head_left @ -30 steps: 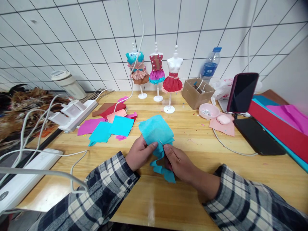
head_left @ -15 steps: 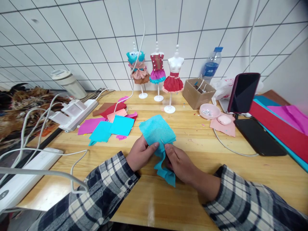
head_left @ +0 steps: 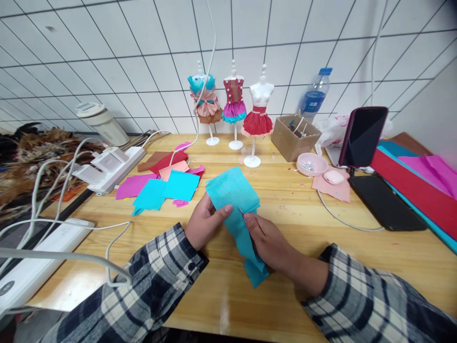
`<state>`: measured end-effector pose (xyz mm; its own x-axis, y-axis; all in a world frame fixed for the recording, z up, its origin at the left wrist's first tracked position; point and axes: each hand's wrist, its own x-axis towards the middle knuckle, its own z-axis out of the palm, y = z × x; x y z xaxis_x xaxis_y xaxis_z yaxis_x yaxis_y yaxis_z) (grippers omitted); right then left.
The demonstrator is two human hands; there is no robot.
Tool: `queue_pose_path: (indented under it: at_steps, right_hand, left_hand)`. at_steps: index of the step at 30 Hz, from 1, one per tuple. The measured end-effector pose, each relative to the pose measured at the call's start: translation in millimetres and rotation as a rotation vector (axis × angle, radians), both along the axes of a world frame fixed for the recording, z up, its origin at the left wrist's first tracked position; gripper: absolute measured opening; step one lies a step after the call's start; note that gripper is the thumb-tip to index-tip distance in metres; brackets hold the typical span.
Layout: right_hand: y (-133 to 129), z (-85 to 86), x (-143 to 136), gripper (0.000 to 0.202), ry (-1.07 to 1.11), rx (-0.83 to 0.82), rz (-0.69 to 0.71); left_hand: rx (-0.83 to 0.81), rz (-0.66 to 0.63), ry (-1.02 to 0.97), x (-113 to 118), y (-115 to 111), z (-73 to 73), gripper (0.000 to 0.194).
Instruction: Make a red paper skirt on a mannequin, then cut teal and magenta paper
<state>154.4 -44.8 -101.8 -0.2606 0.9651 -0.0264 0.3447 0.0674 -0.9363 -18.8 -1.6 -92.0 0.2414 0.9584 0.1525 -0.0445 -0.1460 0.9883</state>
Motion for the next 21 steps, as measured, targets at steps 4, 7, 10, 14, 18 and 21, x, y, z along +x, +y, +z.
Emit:
queue_pose_path:
  at_steps: [4, 7, 10, 14, 18, 21]
  right_hand:
    - [-1.0, -1.8, 0.5, 0.047, 0.01, -0.048, 0.013]
    - [-2.4, -3.3, 0.4, 0.047, 0.038, -0.062, 0.015]
    - [-3.5, -3.6, 0.5, 0.046, 0.051, -0.065, 0.013]
    - [-3.7, -2.0, 0.6, 0.045, 0.05, -0.048, -0.008]
    - [-2.5, -0.6, -0.1, 0.046, 0.019, -0.006, -0.027]
    - [-2.0, -1.0, -1.1, 0.046, 0.007, 0.014, -0.036]
  left_hand:
    - [-0.049, -0.016, -0.015, 0.7, 1.3, -0.6, 0.054]
    - [-0.061, -0.057, -0.024, 1.4, 0.9, -2.9, 0.053]
    - [-0.071, -0.086, -0.028, 2.2, 0.1, -4.5, 0.053]
    - [-0.087, -0.085, -0.031, 3.5, -0.5, -5.3, 0.056]
    - [-0.082, -0.084, -0.035, 4.4, -0.7, -5.4, 0.056]
    - [-0.076, -0.09, -0.043, 4.6, -0.8, -6.2, 0.054]
